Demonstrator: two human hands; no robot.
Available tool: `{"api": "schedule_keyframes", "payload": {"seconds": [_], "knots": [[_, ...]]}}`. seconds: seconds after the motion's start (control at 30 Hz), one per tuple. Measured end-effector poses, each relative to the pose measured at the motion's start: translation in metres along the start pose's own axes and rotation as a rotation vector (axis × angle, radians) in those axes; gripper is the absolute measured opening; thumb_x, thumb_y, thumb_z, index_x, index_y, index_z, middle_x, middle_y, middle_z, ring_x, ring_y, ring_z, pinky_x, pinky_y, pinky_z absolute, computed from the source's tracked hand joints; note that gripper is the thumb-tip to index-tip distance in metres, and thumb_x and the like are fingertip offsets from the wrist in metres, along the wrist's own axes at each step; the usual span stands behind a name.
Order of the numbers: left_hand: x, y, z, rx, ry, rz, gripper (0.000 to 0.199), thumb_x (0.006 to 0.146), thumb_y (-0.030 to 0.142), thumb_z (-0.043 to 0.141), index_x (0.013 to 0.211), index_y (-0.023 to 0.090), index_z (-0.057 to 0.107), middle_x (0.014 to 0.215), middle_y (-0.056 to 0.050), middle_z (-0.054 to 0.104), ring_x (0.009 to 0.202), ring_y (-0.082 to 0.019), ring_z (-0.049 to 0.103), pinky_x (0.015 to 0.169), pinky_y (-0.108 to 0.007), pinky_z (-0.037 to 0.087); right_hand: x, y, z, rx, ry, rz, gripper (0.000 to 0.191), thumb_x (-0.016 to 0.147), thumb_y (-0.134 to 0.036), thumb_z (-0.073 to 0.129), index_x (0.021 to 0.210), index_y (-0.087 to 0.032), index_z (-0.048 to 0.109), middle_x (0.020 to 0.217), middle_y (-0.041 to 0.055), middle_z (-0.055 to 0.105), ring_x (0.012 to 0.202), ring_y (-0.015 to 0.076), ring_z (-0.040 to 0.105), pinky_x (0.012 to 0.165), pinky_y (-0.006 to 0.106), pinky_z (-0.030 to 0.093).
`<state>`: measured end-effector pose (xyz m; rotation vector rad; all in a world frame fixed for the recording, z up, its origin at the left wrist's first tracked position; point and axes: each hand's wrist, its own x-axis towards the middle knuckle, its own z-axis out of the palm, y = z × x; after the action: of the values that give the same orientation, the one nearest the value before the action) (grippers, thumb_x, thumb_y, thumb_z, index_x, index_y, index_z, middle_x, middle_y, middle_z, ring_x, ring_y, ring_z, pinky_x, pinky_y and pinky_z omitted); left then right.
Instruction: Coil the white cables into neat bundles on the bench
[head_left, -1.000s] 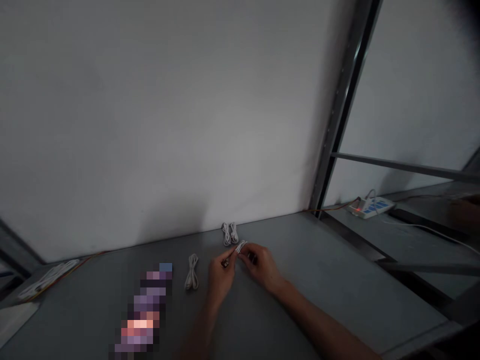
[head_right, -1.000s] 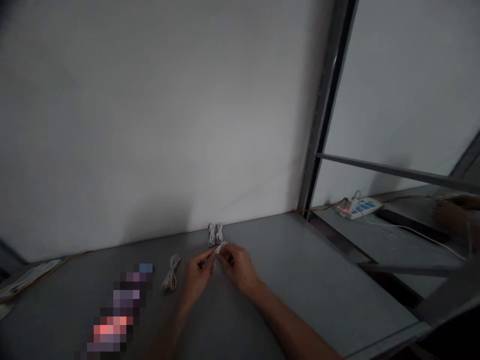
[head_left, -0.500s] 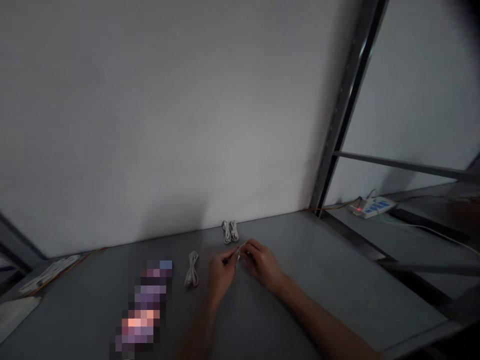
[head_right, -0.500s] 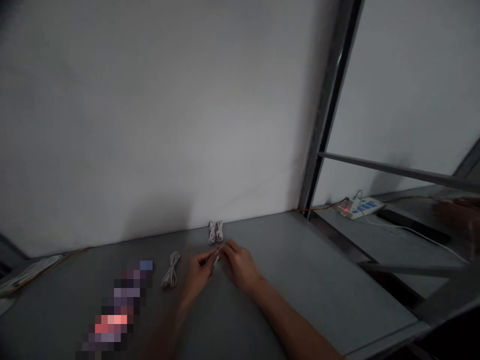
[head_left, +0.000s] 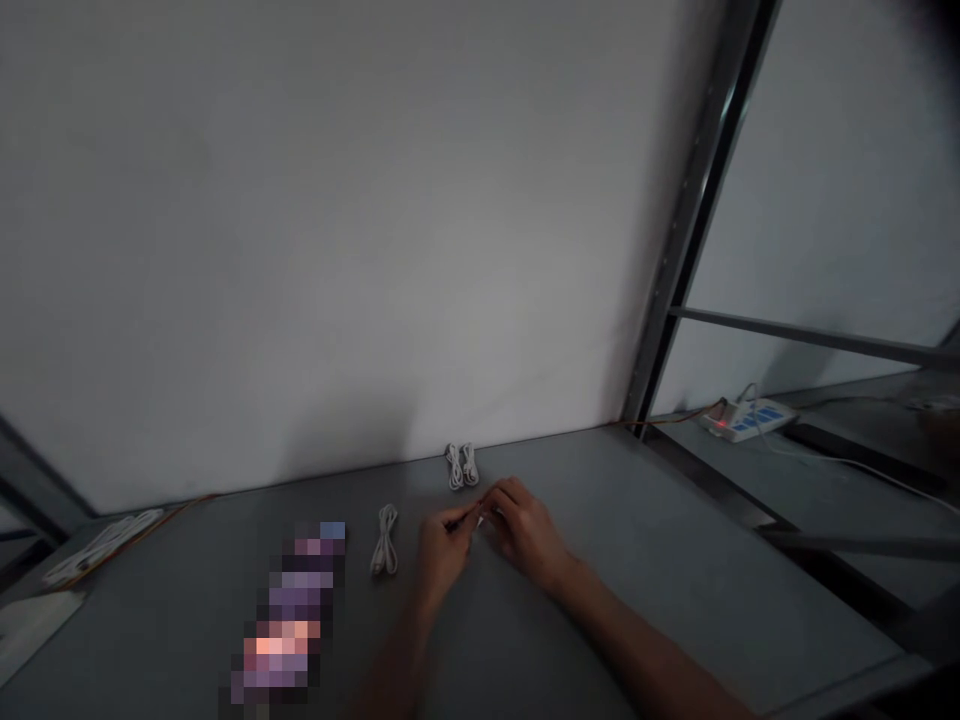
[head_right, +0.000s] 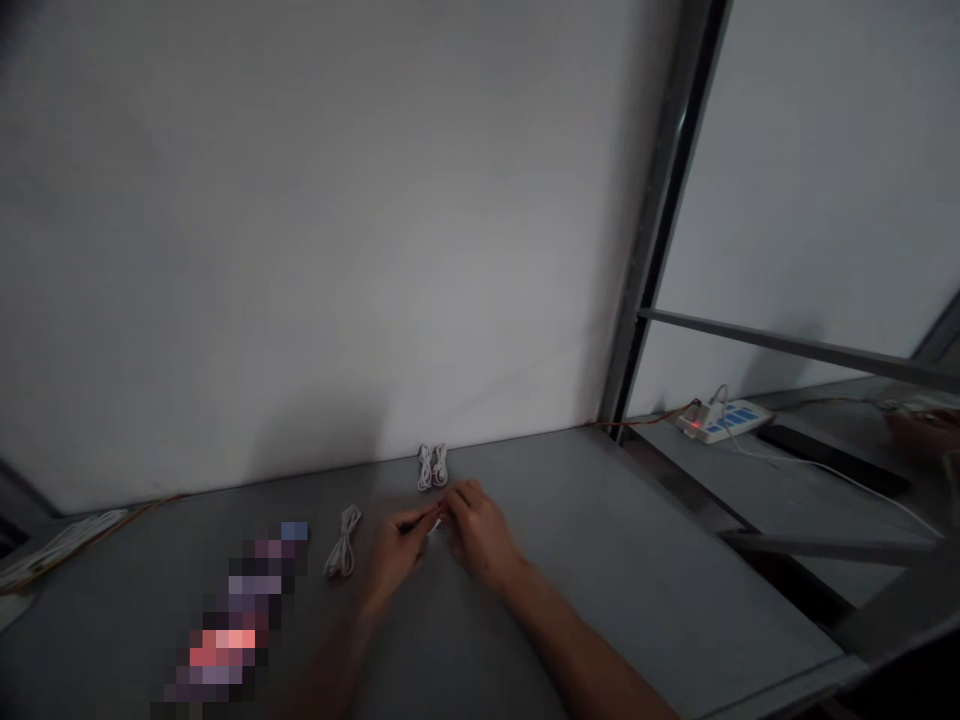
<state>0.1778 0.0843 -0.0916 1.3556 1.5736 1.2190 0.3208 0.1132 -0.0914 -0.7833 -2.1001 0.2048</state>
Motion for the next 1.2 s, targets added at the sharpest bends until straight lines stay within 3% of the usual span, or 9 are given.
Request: {"api": "schedule_keyframes", "payload": {"seconds": [0.13, 0.4, 0.77, 0.93, 1.2], "knots": [[0.0, 0.001, 0.0, -0.049, -0.034, -0.031, 0.059, 0.072, 0.06, 0.061, 0.098, 0.01, 0.076, 0.039, 0.009, 0.034, 0.035, -0.005, 0.029, 0.039, -0.019, 0.022, 0.001, 0.0, -0.001, -0.002, -0.039, 0.016, 0.019, 0.08, 0.0, 0.052, 0.077, -0.019, 0.052, 0.083, 0.0067, 0.057, 0.083, 0.0216, 0.05, 0.072, 0.031, 0.043], [-0.002, 0.009, -0.007, 0.015, -0.141, 0.012, 0.049, 0.076, 0.047, 0.06, 0.107, 0.01, 0.072, 0.041, 0.008, 0.041, 0.036, -0.007, 0.035, 0.039, -0.02, 0.026, 0.001, 0.004, -0.001, 0.141, 0.011, 0.159, 0.019, 0.08, 0.0, 0.054, 0.073, -0.018, 0.053, 0.08, 0.0042, 0.056, 0.079, 0.0187, 0.051, 0.072, 0.029, 0.042], [-0.008, 0.013, -0.008, 0.076, -0.095, 0.108, 0.037, 0.076, 0.04, 0.061, 0.096, 0.011, 0.076, 0.043, 0.002, 0.054, 0.041, -0.01, 0.044, 0.042, -0.02, 0.031, 0.002, 0.004, -0.001, 0.198, -0.002, 0.241, 0.015, 0.075, -0.003, 0.06, 0.07, -0.017, 0.057, 0.075, 0.0019, 0.056, 0.073, 0.0162, 0.052, 0.067, 0.026, 0.04], [-0.011, 0.015, -0.008, 0.079, -0.071, 0.118, 0.037, 0.077, 0.04, 0.061, 0.097, 0.013, 0.076, 0.06, -0.006, 0.069, 0.046, -0.012, 0.054, 0.043, -0.02, 0.037, 0.004, 0.006, -0.001, 0.235, 0.032, 0.278, 0.015, 0.073, -0.004, 0.06, 0.067, -0.017, 0.057, 0.069, -0.0001, 0.056, 0.066, 0.0139, 0.05, 0.063, 0.024, 0.039], [-0.009, 0.014, -0.009, 0.146, -0.057, 0.169, 0.032, 0.079, 0.035, 0.058, 0.094, 0.011, 0.075, 0.074, -0.009, 0.073, 0.055, -0.015, 0.06, 0.048, -0.021, 0.043, 0.003, 0.01, 0.004, 0.279, 0.032, 0.332, 0.008, 0.077, -0.013, 0.064, 0.07, -0.016, 0.066, 0.066, 0.0002, 0.057, 0.06, 0.0125, 0.051, 0.058, 0.023, 0.04]]}}
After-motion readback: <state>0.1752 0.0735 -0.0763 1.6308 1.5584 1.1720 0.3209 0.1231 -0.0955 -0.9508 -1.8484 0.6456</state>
